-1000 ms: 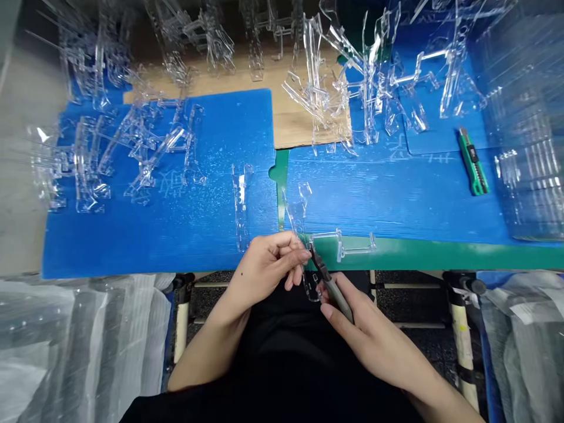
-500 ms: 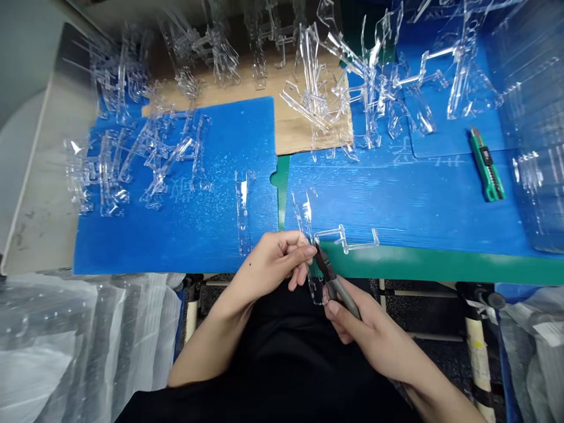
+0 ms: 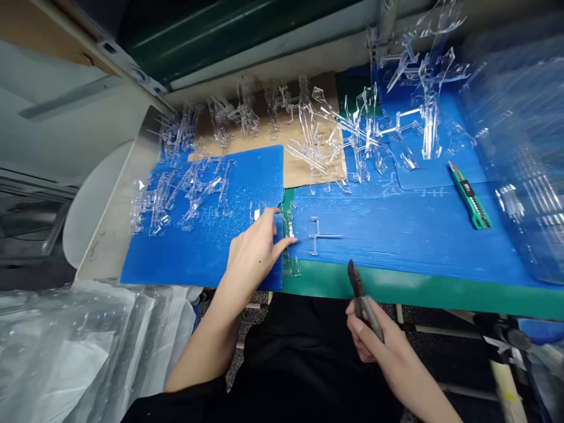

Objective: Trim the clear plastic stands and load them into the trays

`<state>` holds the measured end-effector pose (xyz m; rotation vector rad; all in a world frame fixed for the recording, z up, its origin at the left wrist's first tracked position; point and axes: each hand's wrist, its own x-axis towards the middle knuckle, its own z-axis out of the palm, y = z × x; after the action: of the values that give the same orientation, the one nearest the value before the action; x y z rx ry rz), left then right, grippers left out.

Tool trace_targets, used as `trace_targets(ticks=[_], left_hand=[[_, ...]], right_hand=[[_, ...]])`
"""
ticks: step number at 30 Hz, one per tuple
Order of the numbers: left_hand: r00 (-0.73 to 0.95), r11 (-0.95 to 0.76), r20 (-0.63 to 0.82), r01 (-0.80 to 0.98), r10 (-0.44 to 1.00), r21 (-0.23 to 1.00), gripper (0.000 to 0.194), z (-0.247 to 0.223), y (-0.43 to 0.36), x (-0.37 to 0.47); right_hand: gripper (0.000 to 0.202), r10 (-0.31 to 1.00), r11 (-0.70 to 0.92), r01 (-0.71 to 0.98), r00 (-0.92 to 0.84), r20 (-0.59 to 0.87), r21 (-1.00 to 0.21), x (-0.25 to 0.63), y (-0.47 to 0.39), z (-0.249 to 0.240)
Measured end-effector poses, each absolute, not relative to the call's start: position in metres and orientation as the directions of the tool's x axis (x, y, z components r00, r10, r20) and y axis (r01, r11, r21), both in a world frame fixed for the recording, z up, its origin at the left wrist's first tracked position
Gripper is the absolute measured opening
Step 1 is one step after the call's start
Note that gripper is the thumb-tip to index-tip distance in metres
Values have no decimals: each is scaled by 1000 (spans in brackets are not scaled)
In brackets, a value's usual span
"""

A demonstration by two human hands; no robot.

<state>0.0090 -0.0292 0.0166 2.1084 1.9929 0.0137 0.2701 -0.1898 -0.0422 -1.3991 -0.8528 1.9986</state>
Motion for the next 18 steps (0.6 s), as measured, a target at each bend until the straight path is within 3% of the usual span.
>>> trace_targets(ticks=[2,5,7,9,13,15,17,18], left_hand=[[204,-189,-57,963,977,193,35,19,-33,19],[344,-324,-116,933,932,157,42,16,-35,52],[375,-356,-235,927,897,120,43,13,-36,77],[391,-369,-307,920,868,129,31,15,-36,90],[436,-379,-221,889,872,258,23,42,-40,49],[289,-264,-47,919,956,293,20,69,-47,1],[29,-78,137,926,990,369,17,97,-51,-49],[-51,-22,156,899,986,437,16,109,-51,-71]], right_hand=[[44,831,-533,92,-128,-541,-841,284,-184,-36],[46,921,-389,366,131,-367,-845,307,-160,-27],[49,930,-359,542,275,-244,-760,322,-138,-23],[55,924,-364,710,357,-138,-602,332,-116,-23],[65,952,-306,920,303,-53,-245,326,-73,-30],[63,979,-196,969,202,26,-151,313,-58,-37],[61,989,-74,993,85,121,-90,298,-47,-42],[61,988,-26,998,36,151,-64,292,-44,-44]])
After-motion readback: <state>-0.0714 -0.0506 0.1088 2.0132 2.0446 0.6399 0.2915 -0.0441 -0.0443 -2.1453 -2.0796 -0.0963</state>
